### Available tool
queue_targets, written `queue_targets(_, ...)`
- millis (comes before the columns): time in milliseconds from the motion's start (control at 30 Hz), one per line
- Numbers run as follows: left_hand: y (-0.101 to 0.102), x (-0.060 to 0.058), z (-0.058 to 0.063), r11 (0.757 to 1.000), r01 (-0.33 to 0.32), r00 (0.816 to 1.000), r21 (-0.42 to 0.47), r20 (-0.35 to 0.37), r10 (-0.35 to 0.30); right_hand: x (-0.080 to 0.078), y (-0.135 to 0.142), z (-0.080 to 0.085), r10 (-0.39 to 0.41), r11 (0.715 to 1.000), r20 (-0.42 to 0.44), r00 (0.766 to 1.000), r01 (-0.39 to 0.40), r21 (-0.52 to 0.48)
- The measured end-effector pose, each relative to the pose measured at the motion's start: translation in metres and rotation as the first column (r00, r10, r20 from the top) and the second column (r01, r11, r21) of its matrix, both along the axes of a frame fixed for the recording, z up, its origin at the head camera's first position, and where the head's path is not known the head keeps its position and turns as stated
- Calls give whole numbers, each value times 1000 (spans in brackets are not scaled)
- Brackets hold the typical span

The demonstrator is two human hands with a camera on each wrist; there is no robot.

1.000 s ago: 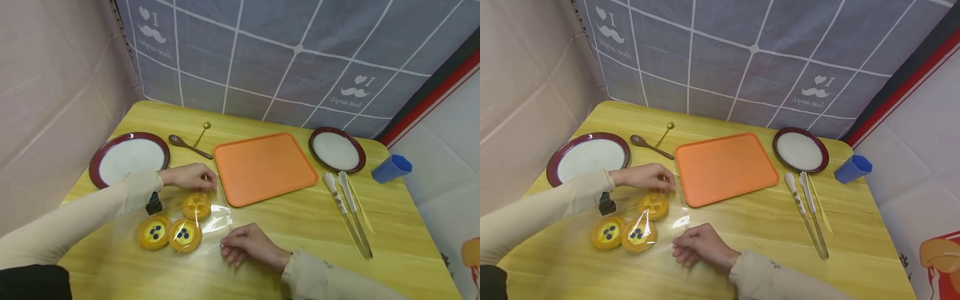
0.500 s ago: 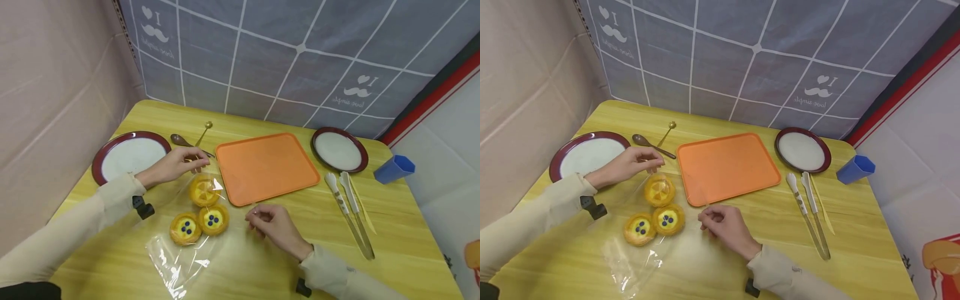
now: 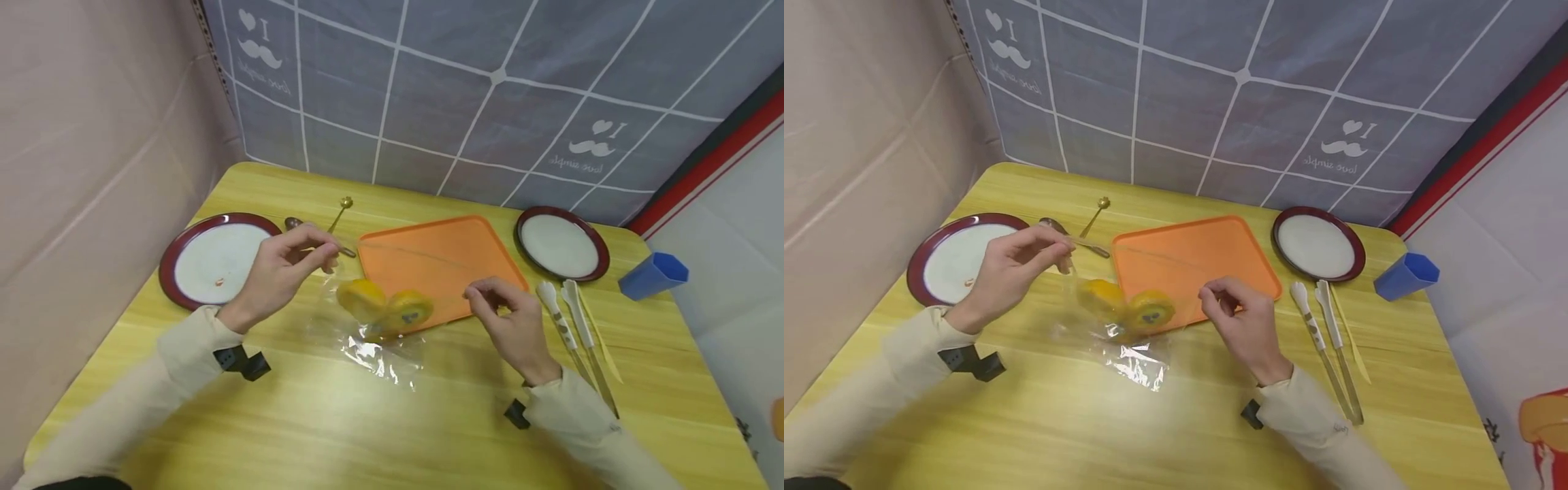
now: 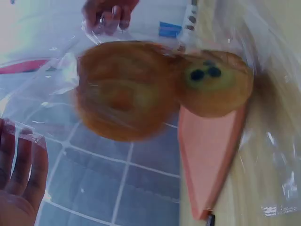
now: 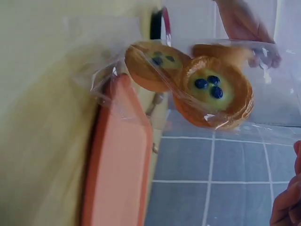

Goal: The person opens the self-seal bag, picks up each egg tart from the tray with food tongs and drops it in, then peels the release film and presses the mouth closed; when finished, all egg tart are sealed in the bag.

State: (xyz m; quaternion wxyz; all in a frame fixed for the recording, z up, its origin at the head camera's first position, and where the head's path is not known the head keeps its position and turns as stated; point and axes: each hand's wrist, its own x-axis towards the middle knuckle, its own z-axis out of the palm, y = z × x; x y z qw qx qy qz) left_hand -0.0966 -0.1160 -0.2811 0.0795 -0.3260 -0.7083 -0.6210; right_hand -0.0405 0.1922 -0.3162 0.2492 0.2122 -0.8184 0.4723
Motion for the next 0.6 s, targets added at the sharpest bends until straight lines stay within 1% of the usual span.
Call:
queue_targets(100, 6, 7, 4, 999, 9, 995, 42, -105, -5, -6, 5, 4, 7, 1000, -115, 993, -8, -12)
queue_targets(200, 12, 12, 5, 998, 16, 985, 62, -173, -5, -10, 8, 10, 3, 1000, -186, 983, -7, -21)
queue_targets(267, 15, 14, 6, 997, 16, 983, 82, -186, 0, -11, 9, 15, -1, 999, -216, 976, -7, -36)
queue_targets(433, 21, 19, 7, 988, 10, 980, 157, -199, 21, -9, 11, 25, -12, 996, -256, 966, -12, -91)
queue_targets(500, 22, 20, 7, 978, 16, 978, 207, -207, 28, -8, 12, 27, -25, 992, -270, 962, -11, -129)
queue_targets(600, 24, 19, 5, 956, 37, 976, 291, -215, 27, -6, 15, 28, -49, 984, -294, 955, -4, -179)
